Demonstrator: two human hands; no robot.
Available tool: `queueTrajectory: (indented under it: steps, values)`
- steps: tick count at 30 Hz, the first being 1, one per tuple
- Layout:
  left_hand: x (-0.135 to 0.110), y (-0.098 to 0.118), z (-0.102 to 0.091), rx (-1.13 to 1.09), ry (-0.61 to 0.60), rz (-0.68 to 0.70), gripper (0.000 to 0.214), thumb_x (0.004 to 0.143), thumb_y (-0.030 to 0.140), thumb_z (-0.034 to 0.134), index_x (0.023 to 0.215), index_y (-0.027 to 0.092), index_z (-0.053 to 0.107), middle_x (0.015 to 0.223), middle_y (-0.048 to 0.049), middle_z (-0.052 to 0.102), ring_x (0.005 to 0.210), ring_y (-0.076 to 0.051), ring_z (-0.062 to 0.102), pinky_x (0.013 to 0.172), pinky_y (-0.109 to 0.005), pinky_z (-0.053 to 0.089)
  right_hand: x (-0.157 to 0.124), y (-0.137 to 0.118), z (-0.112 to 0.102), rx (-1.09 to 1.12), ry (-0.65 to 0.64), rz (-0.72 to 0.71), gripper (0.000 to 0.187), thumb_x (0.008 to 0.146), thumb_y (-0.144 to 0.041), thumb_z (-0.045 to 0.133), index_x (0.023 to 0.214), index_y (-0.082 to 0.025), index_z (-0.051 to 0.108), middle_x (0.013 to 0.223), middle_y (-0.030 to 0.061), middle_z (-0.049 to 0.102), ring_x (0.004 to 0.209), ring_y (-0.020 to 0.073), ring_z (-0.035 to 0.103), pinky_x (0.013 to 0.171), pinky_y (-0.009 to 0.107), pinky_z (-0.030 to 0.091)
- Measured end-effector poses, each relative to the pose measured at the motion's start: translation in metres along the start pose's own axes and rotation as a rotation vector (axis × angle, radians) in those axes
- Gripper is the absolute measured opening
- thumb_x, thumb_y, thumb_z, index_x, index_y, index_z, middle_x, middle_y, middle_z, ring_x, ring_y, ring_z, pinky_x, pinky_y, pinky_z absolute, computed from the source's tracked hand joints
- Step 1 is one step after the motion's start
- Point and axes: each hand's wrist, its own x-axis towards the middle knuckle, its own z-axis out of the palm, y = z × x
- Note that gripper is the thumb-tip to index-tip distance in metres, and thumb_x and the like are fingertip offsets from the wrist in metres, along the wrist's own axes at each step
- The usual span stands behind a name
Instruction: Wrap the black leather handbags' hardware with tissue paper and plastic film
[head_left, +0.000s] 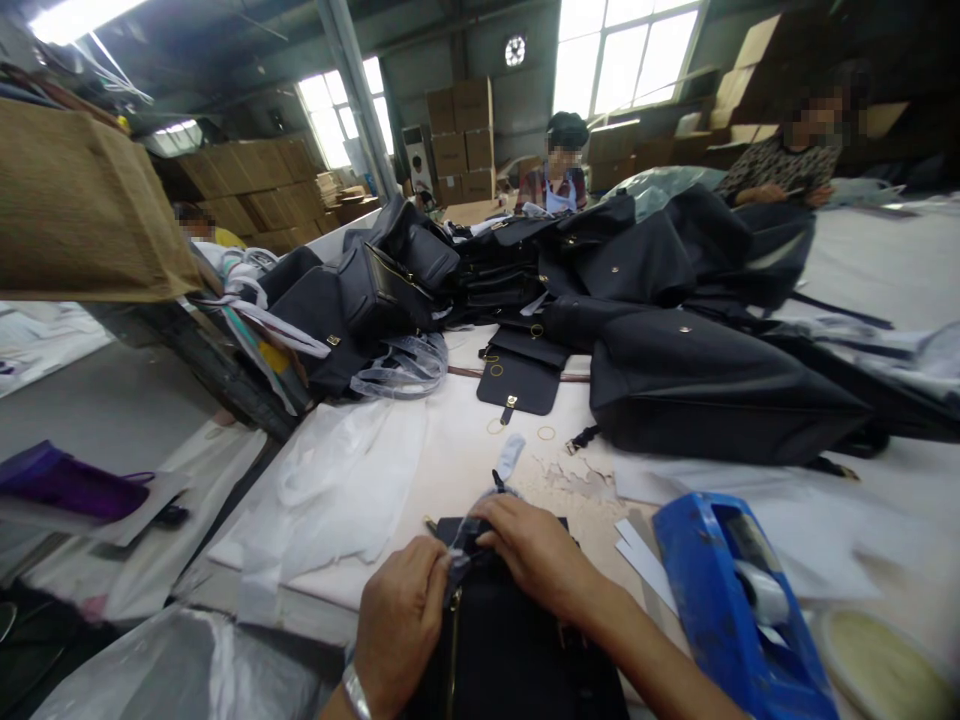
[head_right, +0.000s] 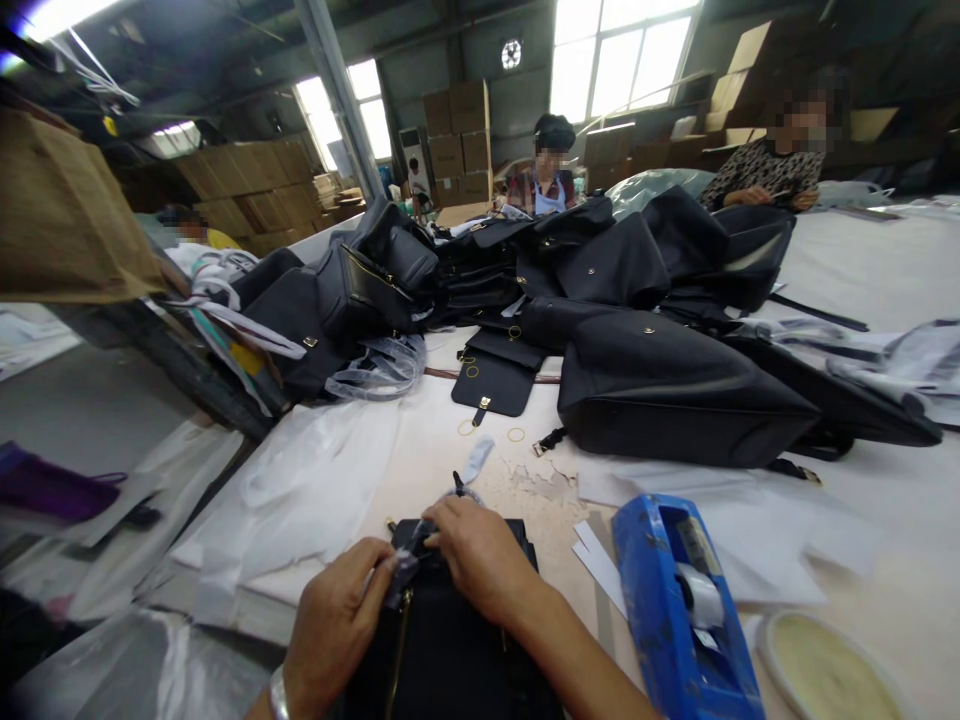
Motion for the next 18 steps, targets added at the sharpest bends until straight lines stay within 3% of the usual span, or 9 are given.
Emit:
queueTrajectory:
  steps: [3,6,12,18]
  values:
    - [-0.001,-0.002,-0.003,-0.015,-0.017,0.005,0.021,0.098,0.026,0.039,0.088,0.023,0.057,0.082,-0.002,0.062,0.08,-0.02,0.06,0.073,-0.032,0.043,-0.014,0.004,-0.003,-0.033,0.025,0.098,0.01,0.088,-0.017,0.059,0.097,-0.021,0.062,0.094,0.0025,0.065,0.09,0.0195,0.058,0.079,0.03,0.041]
    - [0.002,0.002,-0.001,-0.021,-0.014,0.043,0.021,0.098,0.024,0.039,0.089,0.022,0.058,0.082,-0.003,0.061,0.081,-0.02,0.059,0.075,-0.032,0.044,-0.017,0.001,0.002,-0.061,0.009,0.062,0.008,0.088,-0.013,0.058,0.089,-0.02,0.062,0.087,0.0011,0.065,0.083,0.0184,0.056,0.075,0.03,0.039]
    - [0.009,0.013,0.009,-0.02,-0.042,0.107,0.023,0.097,0.018,0.038,0.091,0.021,0.06,0.083,-0.0042,0.062,0.08,-0.021,0.059,0.075,-0.033,0.046,-0.017,-0.001,0.018,-0.126,0.004,-0.043,0.009,0.09,-0.012,0.055,0.088,-0.019,0.06,0.086,0.0015,0.064,0.085,0.0188,0.055,0.079,0.031,0.039]
    - [0.009,0.012,0.01,-0.002,-0.018,0.084,0.02,0.097,0.019,0.04,0.094,0.022,0.059,0.085,-0.0037,0.063,0.083,-0.021,0.06,0.078,-0.034,0.046,-0.025,0.008,0.015,-0.205,0.067,0.094,0.014,0.087,-0.012,0.06,0.099,-0.02,0.058,0.098,0.003,0.062,0.091,0.0213,0.054,0.08,0.034,0.04]
